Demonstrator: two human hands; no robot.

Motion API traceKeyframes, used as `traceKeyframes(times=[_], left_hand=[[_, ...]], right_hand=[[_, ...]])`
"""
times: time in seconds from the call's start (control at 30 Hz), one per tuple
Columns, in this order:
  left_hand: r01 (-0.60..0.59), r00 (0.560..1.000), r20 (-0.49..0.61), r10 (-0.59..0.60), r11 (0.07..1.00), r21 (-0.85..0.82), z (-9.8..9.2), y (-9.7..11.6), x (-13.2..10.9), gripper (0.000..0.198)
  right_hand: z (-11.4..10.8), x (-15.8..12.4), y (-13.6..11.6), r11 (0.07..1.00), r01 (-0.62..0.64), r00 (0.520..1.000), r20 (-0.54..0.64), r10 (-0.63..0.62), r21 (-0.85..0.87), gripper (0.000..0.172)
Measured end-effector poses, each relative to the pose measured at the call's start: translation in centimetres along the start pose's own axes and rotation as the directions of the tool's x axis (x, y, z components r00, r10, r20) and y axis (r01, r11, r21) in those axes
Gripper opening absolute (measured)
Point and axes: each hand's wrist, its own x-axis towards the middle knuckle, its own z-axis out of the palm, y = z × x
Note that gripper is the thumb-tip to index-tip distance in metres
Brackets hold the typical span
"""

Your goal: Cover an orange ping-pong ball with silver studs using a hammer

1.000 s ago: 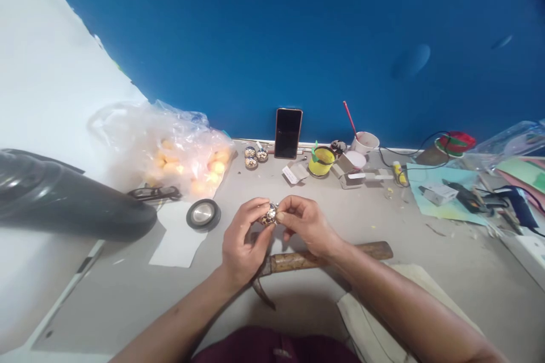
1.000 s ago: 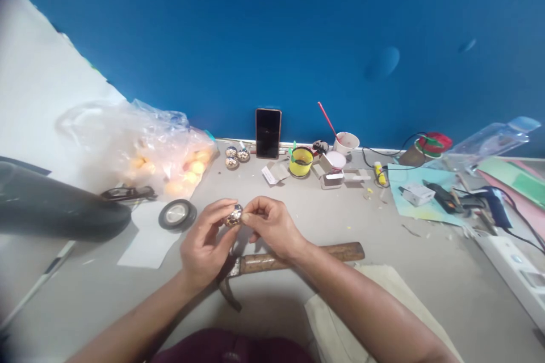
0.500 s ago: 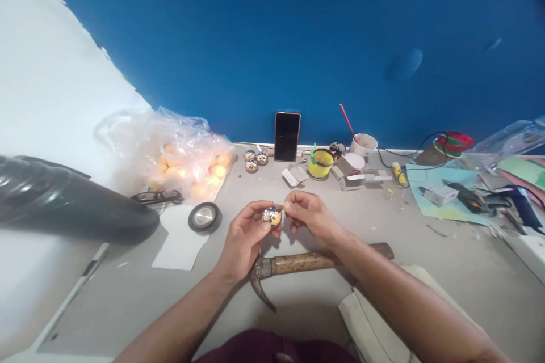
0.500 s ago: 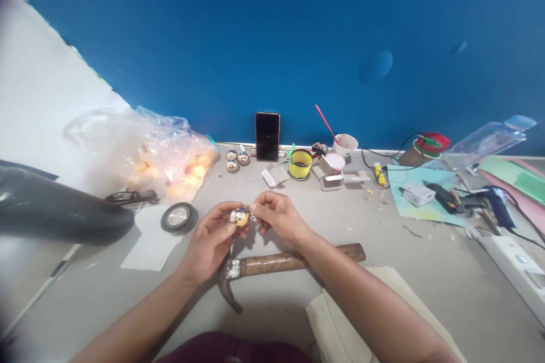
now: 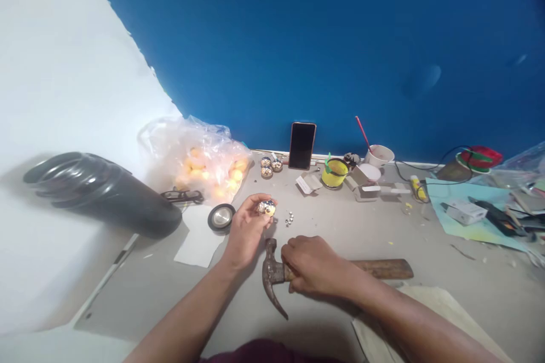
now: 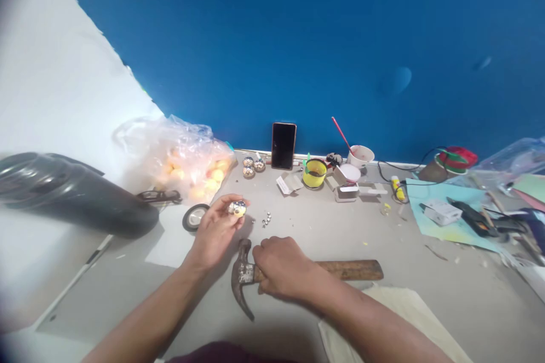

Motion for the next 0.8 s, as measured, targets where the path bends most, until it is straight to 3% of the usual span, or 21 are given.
traceKeyframes(times=[0.1, 0.17, 0.3, 0.37, 0.5, 0.67, 0.8], left_hand=[[-0.057, 0.997, -0.046, 0.062, 0.992, 0.111, -0.3, -0.1, 0.4, 0.040], [-0.077, 0.991, -0.095, 0.096, 0.980, 0.185, -0.5, 0.1, 0.7, 0.041], [-0.034, 0.988, -0.142, 0.067, 0.975, 0.220, -0.5, 0.5, 1.0, 0.045], [0.021, 0.991, -0.136, 0.011, 0.973, 0.232, -0.3, 0.5, 1.0, 0.045], [0.067, 0.994, -0.097, -0.044, 0.965, 0.253, -0.1, 0.1, 0.5, 0.045], [0.109, 0.994, -0.030, -0.105, 0.964, 0.244, 0.0, -0.4, 0.5, 0.045], [0.131, 0.991, -0.032, -0.127, 0.957, 0.259, 0.2, -0.1, 0.5, 0.045]], right_hand=[[-0.9, -0.5, 0.7, 0.999, 0.008, 0.998, -0.061, -0.005, 0.051, 0.010], [-2.5, -1.2, 1.3, 0.991, 0.019, 0.995, -0.096, -0.006, 0.132, 0.006], [-6.1, -2.9, 2.0, 0.944, 0.043, 0.972, -0.230, 0.036, 0.328, 0.026], [-6.9, -3.3, 2.0, 0.924, 0.073, 0.921, -0.380, 0.082, 0.376, 0.034], [-6.1, -3.0, 1.9, 0.949, 0.036, 0.791, -0.589, 0.163, 0.312, 0.040], [-5.1, -2.3, 2.1, 0.963, -0.143, 0.812, -0.529, 0.247, 0.229, 0.038], [-5.3, -2.4, 1.9, 0.970, -0.099, 0.793, -0.571, 0.211, 0.222, 0.041]])
